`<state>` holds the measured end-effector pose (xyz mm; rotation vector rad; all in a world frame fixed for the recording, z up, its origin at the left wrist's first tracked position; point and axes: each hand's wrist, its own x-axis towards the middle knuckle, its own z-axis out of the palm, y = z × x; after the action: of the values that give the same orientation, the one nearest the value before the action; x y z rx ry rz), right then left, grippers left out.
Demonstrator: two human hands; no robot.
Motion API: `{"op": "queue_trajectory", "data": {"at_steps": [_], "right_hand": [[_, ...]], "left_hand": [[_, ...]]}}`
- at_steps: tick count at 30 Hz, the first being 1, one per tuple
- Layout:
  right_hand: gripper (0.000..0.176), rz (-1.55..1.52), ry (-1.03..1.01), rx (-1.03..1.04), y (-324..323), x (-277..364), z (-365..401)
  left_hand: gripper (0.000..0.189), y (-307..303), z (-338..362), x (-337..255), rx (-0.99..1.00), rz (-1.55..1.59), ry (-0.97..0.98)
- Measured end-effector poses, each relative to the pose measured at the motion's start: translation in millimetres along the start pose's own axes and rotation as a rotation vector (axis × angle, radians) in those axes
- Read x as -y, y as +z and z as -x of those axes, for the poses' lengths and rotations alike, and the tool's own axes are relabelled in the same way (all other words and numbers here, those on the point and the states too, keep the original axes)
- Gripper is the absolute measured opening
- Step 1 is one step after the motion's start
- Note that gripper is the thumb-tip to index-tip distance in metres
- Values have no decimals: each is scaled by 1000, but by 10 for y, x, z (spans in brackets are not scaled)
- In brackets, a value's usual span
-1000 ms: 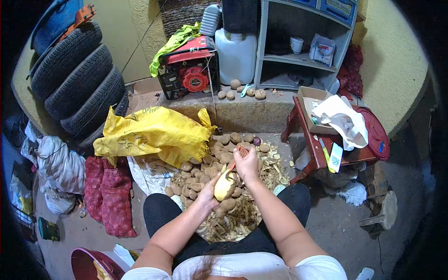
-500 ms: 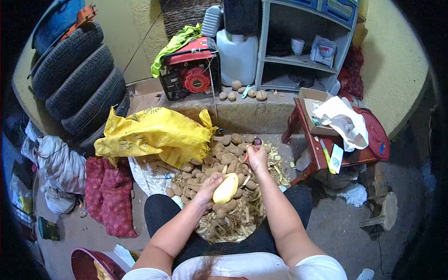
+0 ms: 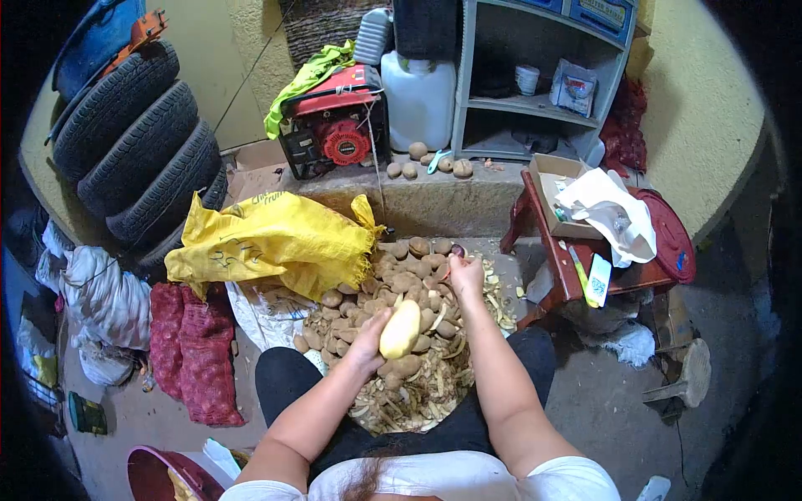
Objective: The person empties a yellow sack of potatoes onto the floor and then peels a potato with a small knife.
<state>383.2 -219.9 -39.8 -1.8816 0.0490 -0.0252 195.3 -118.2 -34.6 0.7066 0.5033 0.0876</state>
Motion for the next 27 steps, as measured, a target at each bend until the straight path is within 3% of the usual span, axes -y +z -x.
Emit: {"op": "queue_trajectory", "data": {"at_steps": [4, 7, 14, 20, 22, 23, 24, 26, 27], "right_hand": [[38, -230, 67, 208, 107, 36, 191], [36, -62, -128, 164, 21, 392, 587], [36, -49, -347, 129, 136, 407, 776], [36, -130, -499, 170, 83, 480, 794], [36, -442, -135, 380, 48, 505, 633], [34, -233, -316, 245, 147, 216, 379], [35, -138, -358, 169, 81, 202, 275], [37, 151, -292, 67, -111, 294, 169], [37, 149, -295, 66, -123, 326, 180]], "left_hand": [[54, 115, 75, -132, 4, 248, -175], [56, 91, 9, -93, 52, 291, -173], [39, 154, 26, -59, -53, 261, -226], [43, 90, -47, -58, 1, 219, -158], [44, 86, -49, -86, 1, 229, -179], [45, 92, -39, -103, 4, 239, -198], [45, 83, -31, -114, 5, 241, -195], [46, 56, -16, -155, 20, 321, -209], [47, 37, -5, -173, 42, 354, -223]]}}
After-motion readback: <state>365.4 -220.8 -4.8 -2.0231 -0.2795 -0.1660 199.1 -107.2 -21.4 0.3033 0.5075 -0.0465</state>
